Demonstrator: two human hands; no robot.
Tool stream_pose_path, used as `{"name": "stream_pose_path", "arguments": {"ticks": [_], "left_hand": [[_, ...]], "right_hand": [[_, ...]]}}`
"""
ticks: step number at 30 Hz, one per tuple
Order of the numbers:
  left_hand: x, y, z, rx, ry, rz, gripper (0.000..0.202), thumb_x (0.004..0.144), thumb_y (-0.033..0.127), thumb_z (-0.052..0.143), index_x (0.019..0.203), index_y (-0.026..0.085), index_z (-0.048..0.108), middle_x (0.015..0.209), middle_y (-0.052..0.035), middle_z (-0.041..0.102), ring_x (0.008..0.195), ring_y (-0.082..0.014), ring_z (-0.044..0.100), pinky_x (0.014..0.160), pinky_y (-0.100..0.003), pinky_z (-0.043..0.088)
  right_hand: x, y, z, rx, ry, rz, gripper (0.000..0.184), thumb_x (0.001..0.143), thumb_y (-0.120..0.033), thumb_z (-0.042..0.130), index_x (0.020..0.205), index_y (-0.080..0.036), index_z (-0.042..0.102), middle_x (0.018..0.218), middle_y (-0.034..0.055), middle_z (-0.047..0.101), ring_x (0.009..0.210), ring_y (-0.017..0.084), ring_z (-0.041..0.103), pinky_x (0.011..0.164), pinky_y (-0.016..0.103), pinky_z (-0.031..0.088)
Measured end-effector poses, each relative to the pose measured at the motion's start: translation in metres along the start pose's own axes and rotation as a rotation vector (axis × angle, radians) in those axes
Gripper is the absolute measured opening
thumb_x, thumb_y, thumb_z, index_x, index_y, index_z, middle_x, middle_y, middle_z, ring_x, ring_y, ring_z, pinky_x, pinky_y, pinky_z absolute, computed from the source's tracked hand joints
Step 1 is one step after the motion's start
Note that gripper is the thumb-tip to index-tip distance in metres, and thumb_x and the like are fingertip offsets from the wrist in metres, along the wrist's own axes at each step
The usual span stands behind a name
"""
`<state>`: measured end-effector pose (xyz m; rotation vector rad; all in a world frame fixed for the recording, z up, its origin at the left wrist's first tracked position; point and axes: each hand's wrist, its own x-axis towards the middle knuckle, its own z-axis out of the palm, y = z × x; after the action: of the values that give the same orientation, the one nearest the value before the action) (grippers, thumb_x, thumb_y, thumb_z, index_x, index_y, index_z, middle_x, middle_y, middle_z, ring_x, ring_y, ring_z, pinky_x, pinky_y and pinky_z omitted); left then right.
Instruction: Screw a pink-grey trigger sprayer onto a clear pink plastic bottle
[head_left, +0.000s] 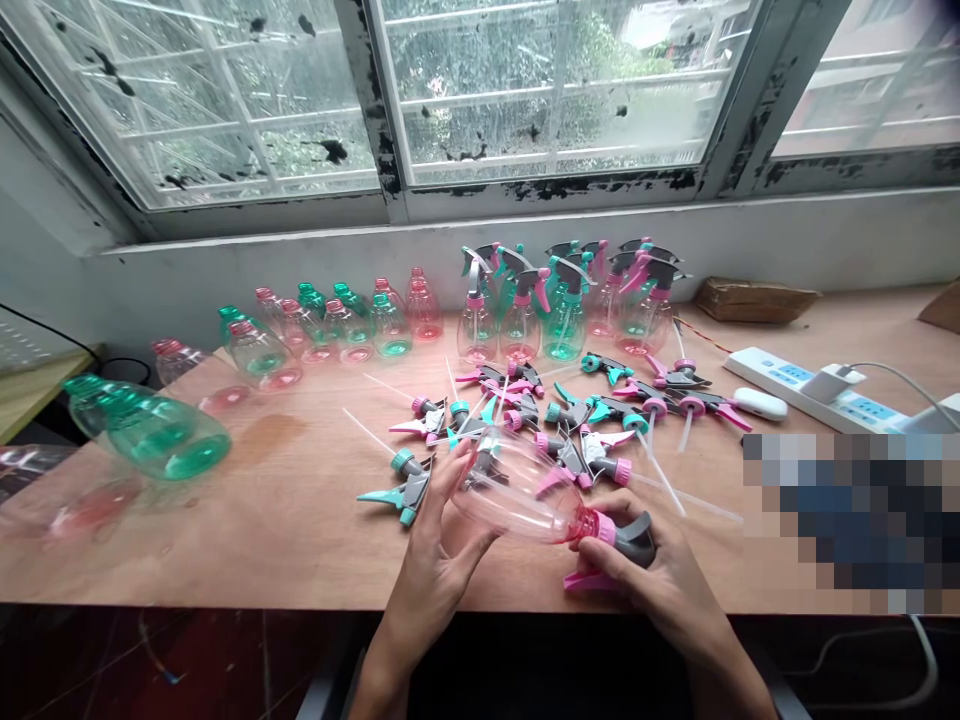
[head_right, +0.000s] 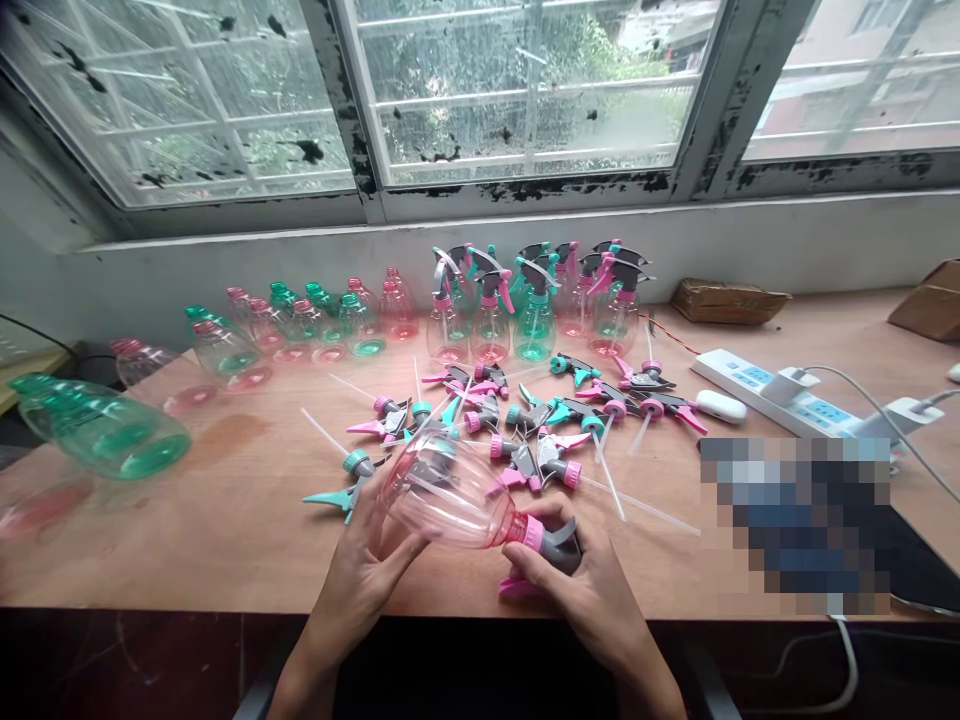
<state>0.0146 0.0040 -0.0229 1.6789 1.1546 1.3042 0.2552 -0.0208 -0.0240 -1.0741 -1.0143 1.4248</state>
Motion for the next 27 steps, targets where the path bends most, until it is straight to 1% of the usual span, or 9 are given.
{"name": "stream_pose_path", "arguments": {"ticks": [3, 5, 7, 11, 13, 16, 18, 22, 27], "left_hand": [[-0.0017, -0.0023, -0.0008, 0.042, -0.02, -0.013, 0.069, 0.096, 0.037, 0.078, 0.157, 0.04, 0.046, 0.172, -0.0051, 0.045, 0.162, -0.0318, 0.04, 0.135, -0.054, 0.029], [-0.0029, -0.0025, -0.0019, 0.073, -0.057, -0.031, 0.086, 0.09, 0.039, 0.085, 0.162, 0.041, 0.039, 0.175, -0.0063, 0.041, 0.164, -0.0335, 0.036, 0.136, -0.055, 0.026], [-0.0031, -0.0014, -0.0029, 0.063, -0.079, -0.04, 0.092, 0.088, 0.041, 0.086, 0.165, 0.04, 0.035, 0.177, -0.0071, 0.035, 0.166, -0.0344, 0.03, 0.137, -0.055, 0.025], [-0.0008, 0.0014, -0.0033, 0.041, -0.056, -0.02, 0.079, 0.092, 0.039, 0.082, 0.161, 0.041, 0.042, 0.178, -0.0054, 0.035, 0.167, -0.0347, 0.026, 0.137, -0.055, 0.025], [0.0005, 0.0014, -0.0027, 0.042, -0.04, 0.009, 0.077, 0.092, 0.036, 0.083, 0.158, 0.043, 0.045, 0.176, -0.0035, 0.038, 0.167, -0.0341, 0.029, 0.137, -0.055, 0.025], [0.0007, -0.0004, -0.0016, 0.011, -0.009, 0.05, 0.068, 0.095, 0.034, 0.08, 0.154, 0.046, 0.048, 0.172, -0.0007, 0.044, 0.164, -0.0312, 0.036, 0.135, -0.052, 0.033], [-0.0004, -0.0018, -0.0015, 0.018, -0.007, 0.042, 0.07, 0.094, 0.034, 0.081, 0.155, 0.046, 0.048, 0.17, -0.0003, 0.047, 0.162, -0.0308, 0.039, 0.134, -0.051, 0.035], [-0.0036, -0.0026, -0.0021, -0.001, -0.057, -0.028, 0.086, 0.087, 0.038, 0.088, 0.159, 0.043, 0.042, 0.174, -0.0037, 0.043, 0.165, -0.0329, 0.032, 0.136, -0.053, 0.03], [-0.0029, 0.0, -0.0007, -0.142, -0.05, -0.096, 0.08, 0.089, 0.043, 0.085, 0.157, 0.035, 0.043, 0.177, -0.0096, 0.037, 0.165, -0.0339, 0.033, 0.136, -0.053, 0.029]], "right_hand": [[-0.0003, 0.0015, -0.0003, -0.002, -0.006, 0.006, 0.044, 0.079, -0.048, 0.095, 0.101, -0.02, 0.07, 0.074, -0.0014, 0.075, 0.067, 0.019, 0.078, 0.07, 0.036, 0.075], [-0.0003, 0.0027, -0.0004, -0.02, -0.001, -0.001, 0.044, 0.077, -0.047, 0.096, 0.101, -0.02, 0.071, 0.076, -0.0022, 0.074, 0.066, 0.019, 0.078, 0.069, 0.036, 0.075], [-0.0004, 0.0033, -0.0005, -0.037, 0.005, -0.008, 0.044, 0.076, -0.047, 0.097, 0.101, -0.02, 0.071, 0.076, -0.003, 0.072, 0.067, 0.019, 0.078, 0.069, 0.036, 0.075], [-0.0007, 0.002, -0.0002, -0.037, 0.006, -0.011, 0.043, 0.077, -0.047, 0.096, 0.101, -0.021, 0.071, 0.077, -0.0034, 0.073, 0.067, 0.019, 0.079, 0.069, 0.035, 0.075], [-0.0007, 0.0011, -0.0001, -0.018, 0.004, -0.002, 0.042, 0.078, -0.048, 0.096, 0.101, -0.021, 0.072, 0.078, -0.0028, 0.074, 0.067, 0.019, 0.079, 0.069, 0.034, 0.074], [-0.0007, 0.0011, -0.0003, 0.023, -0.008, 0.01, 0.041, 0.079, -0.047, 0.095, 0.101, -0.02, 0.073, 0.08, -0.0014, 0.076, 0.069, 0.019, 0.079, 0.072, 0.035, 0.074], [-0.0008, 0.0023, -0.0008, 0.032, -0.008, 0.016, 0.041, 0.08, -0.047, 0.095, 0.102, -0.02, 0.073, 0.081, -0.0008, 0.077, 0.07, 0.019, 0.08, 0.073, 0.035, 0.075], [-0.0011, 0.0053, -0.0013, 0.012, 0.007, 0.008, 0.044, 0.077, -0.047, 0.096, 0.105, -0.022, 0.072, 0.081, -0.0025, 0.075, 0.069, 0.019, 0.079, 0.073, 0.038, 0.075], [-0.0011, 0.0044, -0.0002, -0.012, 0.01, -0.014, 0.045, 0.077, -0.048, 0.096, 0.103, -0.021, 0.072, 0.081, -0.0016, 0.074, 0.069, 0.018, 0.076, 0.073, 0.04, 0.075]]}}
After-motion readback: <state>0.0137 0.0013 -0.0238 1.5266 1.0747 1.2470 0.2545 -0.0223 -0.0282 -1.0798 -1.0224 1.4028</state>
